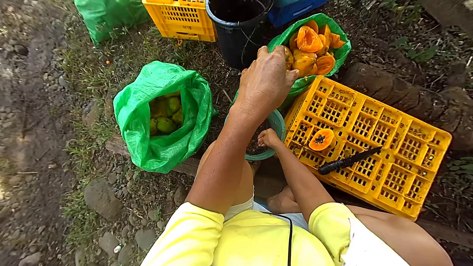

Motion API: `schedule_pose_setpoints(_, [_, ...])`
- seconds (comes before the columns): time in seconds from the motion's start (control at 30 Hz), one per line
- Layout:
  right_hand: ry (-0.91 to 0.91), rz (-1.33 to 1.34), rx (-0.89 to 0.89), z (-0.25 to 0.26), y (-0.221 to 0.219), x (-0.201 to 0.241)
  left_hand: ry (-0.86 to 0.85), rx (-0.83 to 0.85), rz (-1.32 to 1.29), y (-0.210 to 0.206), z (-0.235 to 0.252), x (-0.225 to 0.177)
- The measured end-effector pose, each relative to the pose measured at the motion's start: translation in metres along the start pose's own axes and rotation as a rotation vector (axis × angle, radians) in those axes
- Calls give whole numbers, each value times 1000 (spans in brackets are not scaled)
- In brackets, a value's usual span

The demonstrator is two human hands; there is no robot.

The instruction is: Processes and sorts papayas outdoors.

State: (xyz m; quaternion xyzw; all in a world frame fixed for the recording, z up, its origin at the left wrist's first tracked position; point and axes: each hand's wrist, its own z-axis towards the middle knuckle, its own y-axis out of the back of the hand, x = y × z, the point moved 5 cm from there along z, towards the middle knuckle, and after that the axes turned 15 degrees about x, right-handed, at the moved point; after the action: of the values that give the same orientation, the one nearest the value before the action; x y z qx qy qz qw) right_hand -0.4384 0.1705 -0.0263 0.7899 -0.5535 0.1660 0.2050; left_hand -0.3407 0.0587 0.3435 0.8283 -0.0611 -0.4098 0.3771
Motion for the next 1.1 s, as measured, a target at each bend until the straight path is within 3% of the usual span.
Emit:
schedule_pose_setpoints(0.13, [180,519,92,-11,-3,3,6,4,-14,1,0,4])
schedule_pose_setpoints(0.27, [213,690,194,-29,-2,4,6,-11,3,1,2,3])
schedule_pose_setpoints(0.4, [315,605,253,-36,-3,4,-2,5,-6,-2,1,0])
schedule_pose_setpoints(0.63, [367,456,114,-45,-8,11,-9,4,-4,-3,-1,-2])
schedule_pose_setpoints(0.77, [350,480,91,-47,-8,13,-16,4,-6,-4,-1,-4])
schedule_pose_setpoints(0.97, [402,642,204,-47,-9,7,-15,12,-2,-5,2,-4])
schedule_pose_setpoints(1.1, [373,573,134,-57,-6,17,-9,16,-3,-6,3,-5])
